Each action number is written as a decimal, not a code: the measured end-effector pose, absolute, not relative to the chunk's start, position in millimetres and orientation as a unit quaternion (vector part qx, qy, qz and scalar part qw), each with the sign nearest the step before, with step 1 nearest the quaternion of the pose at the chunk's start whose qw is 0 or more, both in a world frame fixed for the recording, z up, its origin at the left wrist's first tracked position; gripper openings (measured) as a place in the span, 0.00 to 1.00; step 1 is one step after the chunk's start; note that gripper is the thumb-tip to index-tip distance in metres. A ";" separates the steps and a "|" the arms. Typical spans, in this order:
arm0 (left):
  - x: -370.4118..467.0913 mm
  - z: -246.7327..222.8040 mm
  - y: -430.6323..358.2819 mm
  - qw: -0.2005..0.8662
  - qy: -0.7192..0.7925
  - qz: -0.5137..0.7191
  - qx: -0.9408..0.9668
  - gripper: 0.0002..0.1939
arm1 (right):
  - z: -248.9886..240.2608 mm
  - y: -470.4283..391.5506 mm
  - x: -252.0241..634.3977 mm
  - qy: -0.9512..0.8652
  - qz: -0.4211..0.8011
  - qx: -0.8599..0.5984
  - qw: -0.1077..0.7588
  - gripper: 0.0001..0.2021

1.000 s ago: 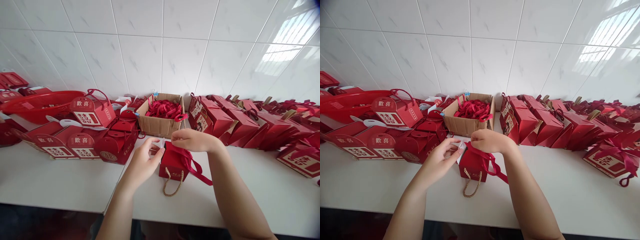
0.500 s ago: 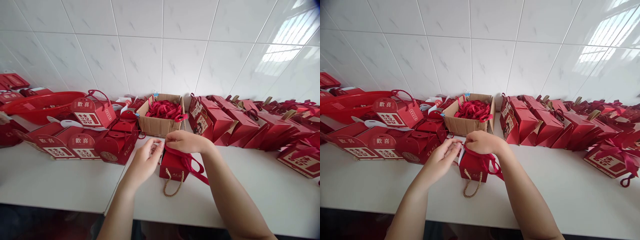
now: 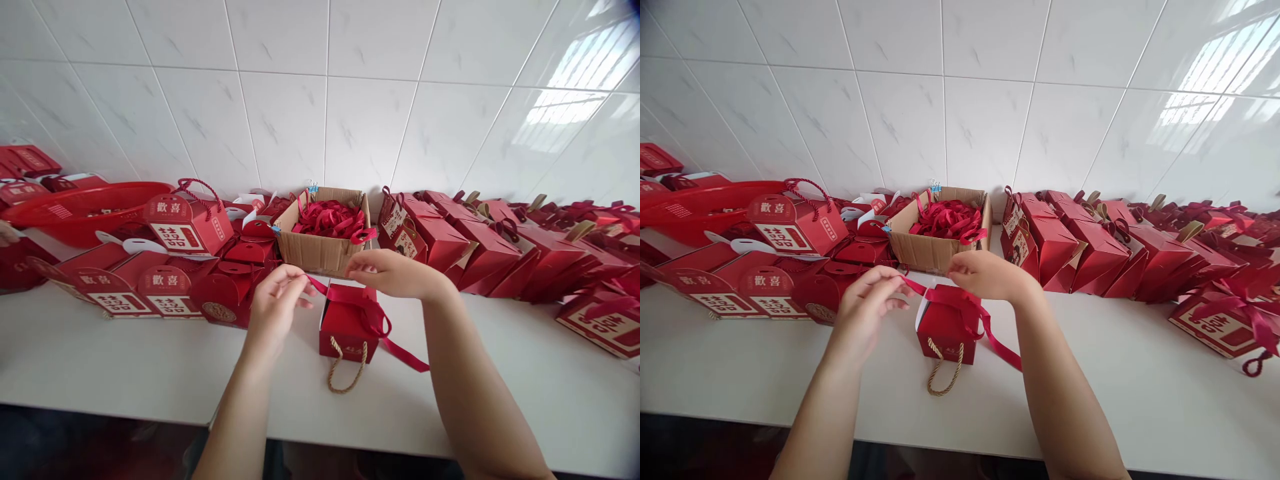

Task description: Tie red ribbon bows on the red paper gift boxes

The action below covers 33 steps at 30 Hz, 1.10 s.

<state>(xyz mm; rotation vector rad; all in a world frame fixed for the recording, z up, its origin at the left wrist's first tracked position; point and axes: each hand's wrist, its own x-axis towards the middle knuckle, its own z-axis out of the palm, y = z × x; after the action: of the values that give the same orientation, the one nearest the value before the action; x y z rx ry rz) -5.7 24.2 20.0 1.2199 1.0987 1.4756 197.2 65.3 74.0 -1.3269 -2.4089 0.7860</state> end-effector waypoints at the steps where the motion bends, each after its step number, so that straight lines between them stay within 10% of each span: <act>1: -9.5 22.9 24.4 0.473 0.421 0.622 0.460 0.06 | 75.5 65.4 203.3 -0.829 0.269 -0.470 0.140 0.09; 24: -56.7 29.9 37.8 0.429 0.327 0.823 0.179 0.07 | 87.1 59.4 229.3 -0.809 0.298 -0.506 -0.006 0.10; 33: -30.0 8.7 36.4 0.318 0.530 0.499 0.607 0.14 | 83.1 62.2 216.6 -0.812 0.278 -0.511 -0.045 0.09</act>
<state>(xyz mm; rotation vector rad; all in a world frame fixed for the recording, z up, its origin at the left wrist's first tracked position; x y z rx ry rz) -30.0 36.4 8.7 1.5977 1.3945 1.3127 216.6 62.2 83.1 -1.6531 -2.6269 0.9008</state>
